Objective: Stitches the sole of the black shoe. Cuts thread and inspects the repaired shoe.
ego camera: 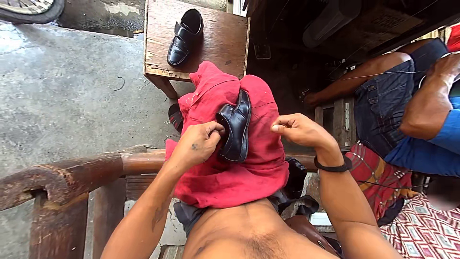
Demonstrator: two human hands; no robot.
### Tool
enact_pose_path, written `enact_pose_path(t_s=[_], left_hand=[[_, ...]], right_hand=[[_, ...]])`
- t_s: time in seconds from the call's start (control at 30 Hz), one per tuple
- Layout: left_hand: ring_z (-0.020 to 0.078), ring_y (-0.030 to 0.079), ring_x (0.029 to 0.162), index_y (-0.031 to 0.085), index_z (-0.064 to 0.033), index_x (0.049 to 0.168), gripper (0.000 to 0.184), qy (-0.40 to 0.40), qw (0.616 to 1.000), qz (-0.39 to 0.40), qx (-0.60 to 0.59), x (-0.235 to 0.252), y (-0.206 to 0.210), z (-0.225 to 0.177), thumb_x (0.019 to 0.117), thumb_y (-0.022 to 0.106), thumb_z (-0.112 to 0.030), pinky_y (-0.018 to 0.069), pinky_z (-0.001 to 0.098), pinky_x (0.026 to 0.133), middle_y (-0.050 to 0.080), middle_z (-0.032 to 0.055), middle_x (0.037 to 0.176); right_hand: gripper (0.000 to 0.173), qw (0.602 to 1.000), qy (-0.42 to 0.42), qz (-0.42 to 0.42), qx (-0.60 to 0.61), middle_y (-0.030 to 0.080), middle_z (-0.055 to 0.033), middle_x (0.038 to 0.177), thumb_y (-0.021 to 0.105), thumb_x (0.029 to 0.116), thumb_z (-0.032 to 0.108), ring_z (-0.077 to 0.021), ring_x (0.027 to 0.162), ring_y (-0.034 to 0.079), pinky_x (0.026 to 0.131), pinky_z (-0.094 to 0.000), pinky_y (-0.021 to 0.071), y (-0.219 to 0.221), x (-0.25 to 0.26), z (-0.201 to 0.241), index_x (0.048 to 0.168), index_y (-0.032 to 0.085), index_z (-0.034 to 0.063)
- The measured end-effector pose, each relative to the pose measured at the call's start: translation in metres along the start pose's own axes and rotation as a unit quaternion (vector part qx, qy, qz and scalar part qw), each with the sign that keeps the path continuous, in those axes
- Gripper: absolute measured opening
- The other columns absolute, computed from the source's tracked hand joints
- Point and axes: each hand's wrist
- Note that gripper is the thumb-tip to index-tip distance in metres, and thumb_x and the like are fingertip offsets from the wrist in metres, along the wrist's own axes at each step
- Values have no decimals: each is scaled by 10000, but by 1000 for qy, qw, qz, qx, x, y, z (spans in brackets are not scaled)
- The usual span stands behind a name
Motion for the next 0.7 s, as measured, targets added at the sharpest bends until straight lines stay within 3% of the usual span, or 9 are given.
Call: enact_pose_path(t_s=[0.1,0.2,0.23,0.27,0.3,0.37,0.47,0.57,0.7], left_hand=[[52,624,682,751,-197,1082,272,-7,1000,6,8,-6,-2,0,1030,486,-170,514,347,615,702,-71,815],[38,585,628,743,-212,1077,258,-11,1000,-5,9,-12,-1,0,1021,492,-188,486,316,572,656,-85,748],[30,577,624,742,-214,1074,255,-14,1000,-8,7,-15,-2,0,1018,495,-190,478,304,571,651,-90,743],[25,569,623,741,-214,1059,250,-18,1000,-11,6,-18,-4,0,1013,497,-190,469,297,572,644,-93,737],[15,570,629,743,-217,1052,250,-23,1000,-12,5,-22,-5,2,1012,497,-192,472,287,579,652,-100,745],[2,574,648,743,-233,1061,259,-37,999,-11,5,-30,-7,7,1016,488,-219,476,281,595,664,-115,772],[-1,555,615,739,-247,1052,284,-45,999,-11,-4,-41,-7,15,1011,458,-244,466,271,567,645,-123,750],[3,530,585,736,-250,1043,283,-50,999,-14,-11,-45,-5,18,1015,454,-248,447,263,548,622,-124,718],[-1,529,587,735,-243,1041,272,-53,998,-17,-6,-46,-6,16,1018,464,-248,446,254,553,617,-123,714]], right_hand=[[312,957,36,-150,-247,696,-20,961,537,1057,422,-243,802,663,647,-566,512,7,-2,11,1013,763,211],[453,962,9,-165,-217,548,1,1518,570,1059,328,-239,1050,700,803,-551,578,15,14,36,1494,562,203],[578,980,6,-133,-146,429,39,1623,578,1055,286,-174,966,698,760,-462,596,16,20,41,1600,404,209],[665,995,-18,-100,-3,401,33,1636,574,1045,202,-135,682,600,553,-343,539,19,26,39,1647,292,214],[662,978,-58,-59,190,393,21,1636,518,1049,117,-110,514,466,420,-260,457,23,28,35,1652,263,221],[467,861,-112,4,497,493,-73,1547,348,1095,177,-53,390,321,331,-199,347,32,24,26,1557,412,165],[494,772,-77,-4,630,657,-88,1129,212,1116,406,-11,423,349,378,-152,315,31,23,13,1235,595,118],[441,795,24,-42,605,616,15,889,258,1123,405,-25,518,458,465,-165,406,17,37,3,1131,614,144],[323,924,20,-51,379,585,33,798,384,1081,218,-27,548,500,514,-188,476,-8,45,-4,1188,644,59]])
Point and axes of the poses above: each hand's wrist, its own x-axis towards the middle knuckle, its own y-axis out of the palm, z = x × y
